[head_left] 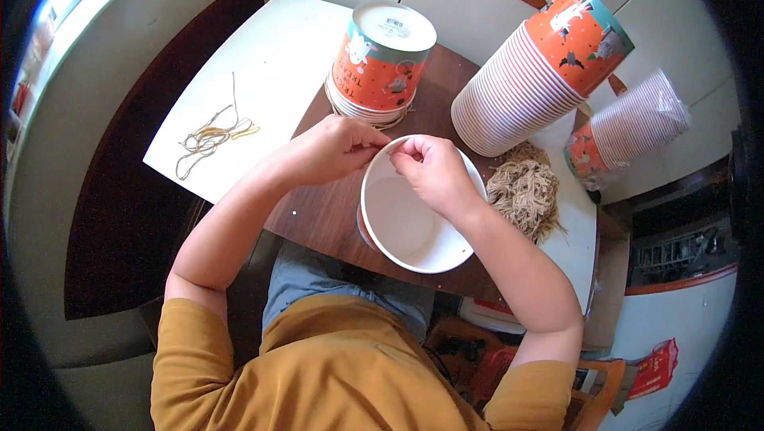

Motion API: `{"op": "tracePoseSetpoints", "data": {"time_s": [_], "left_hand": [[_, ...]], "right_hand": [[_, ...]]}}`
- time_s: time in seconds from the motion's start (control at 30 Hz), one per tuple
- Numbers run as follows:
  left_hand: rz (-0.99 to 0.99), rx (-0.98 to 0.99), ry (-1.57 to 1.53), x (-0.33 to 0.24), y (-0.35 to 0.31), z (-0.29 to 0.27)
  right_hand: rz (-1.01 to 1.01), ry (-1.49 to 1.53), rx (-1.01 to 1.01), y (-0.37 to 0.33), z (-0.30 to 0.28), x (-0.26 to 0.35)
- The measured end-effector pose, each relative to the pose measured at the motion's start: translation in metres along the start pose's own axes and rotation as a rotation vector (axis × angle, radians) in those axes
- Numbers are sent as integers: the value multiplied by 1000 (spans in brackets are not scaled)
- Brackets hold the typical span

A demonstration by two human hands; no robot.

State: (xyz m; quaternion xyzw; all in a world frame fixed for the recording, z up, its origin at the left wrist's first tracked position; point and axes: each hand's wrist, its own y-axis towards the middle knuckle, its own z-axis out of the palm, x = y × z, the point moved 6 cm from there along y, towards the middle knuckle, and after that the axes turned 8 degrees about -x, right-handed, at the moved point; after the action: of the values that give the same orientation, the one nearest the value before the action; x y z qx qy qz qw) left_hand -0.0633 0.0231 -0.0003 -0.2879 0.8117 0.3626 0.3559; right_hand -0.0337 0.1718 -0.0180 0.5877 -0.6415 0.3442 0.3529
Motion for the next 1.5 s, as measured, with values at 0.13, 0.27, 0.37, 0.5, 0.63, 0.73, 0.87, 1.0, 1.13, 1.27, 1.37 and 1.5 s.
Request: {"op": "tracePoseSetpoints", "data": {"time_s": [0.13,0.27,0.37,0.5,0.63,0.73,0.87,1.0,1.13,1.27,1.37,1.5], "left_hand": [[63,-7,32,-5,-1,1],[121,-3,82,-9,-5,4],[143,-16,116,-17,-9,5],[-12,-77,117,-13,-24,-5],[-158,-156,-12,-16,-40,-5],[-177,-236,-156,-17,-47,1],[-29,-308,-405,-26,-47,7],[-320,-155,-805,-12,-52,20],[-304,-156,-878,-8,-54,26],[-330,-128,-857,-12,-54,34],[-227,-107,-847,-20,-58,39],[198,-167,-261,-46,-53,35]], "right_hand": [[-13,-66,-3,-1,0,6],[-4,-121,35,-4,-1,5],[-31,-17,111,-7,-4,1],[33,-246,266,-42,-34,31],[-95,-560,321,-92,-57,72],[-369,-691,175,-117,-41,73],[-497,-707,54,-123,-25,66],[-536,-735,-72,-120,-31,60],[-593,-685,-195,-116,-37,57],[-693,-655,-362,-122,-31,62],[-784,-546,-436,-131,-15,64],[-802,-508,-494,-134,-5,59]]}}
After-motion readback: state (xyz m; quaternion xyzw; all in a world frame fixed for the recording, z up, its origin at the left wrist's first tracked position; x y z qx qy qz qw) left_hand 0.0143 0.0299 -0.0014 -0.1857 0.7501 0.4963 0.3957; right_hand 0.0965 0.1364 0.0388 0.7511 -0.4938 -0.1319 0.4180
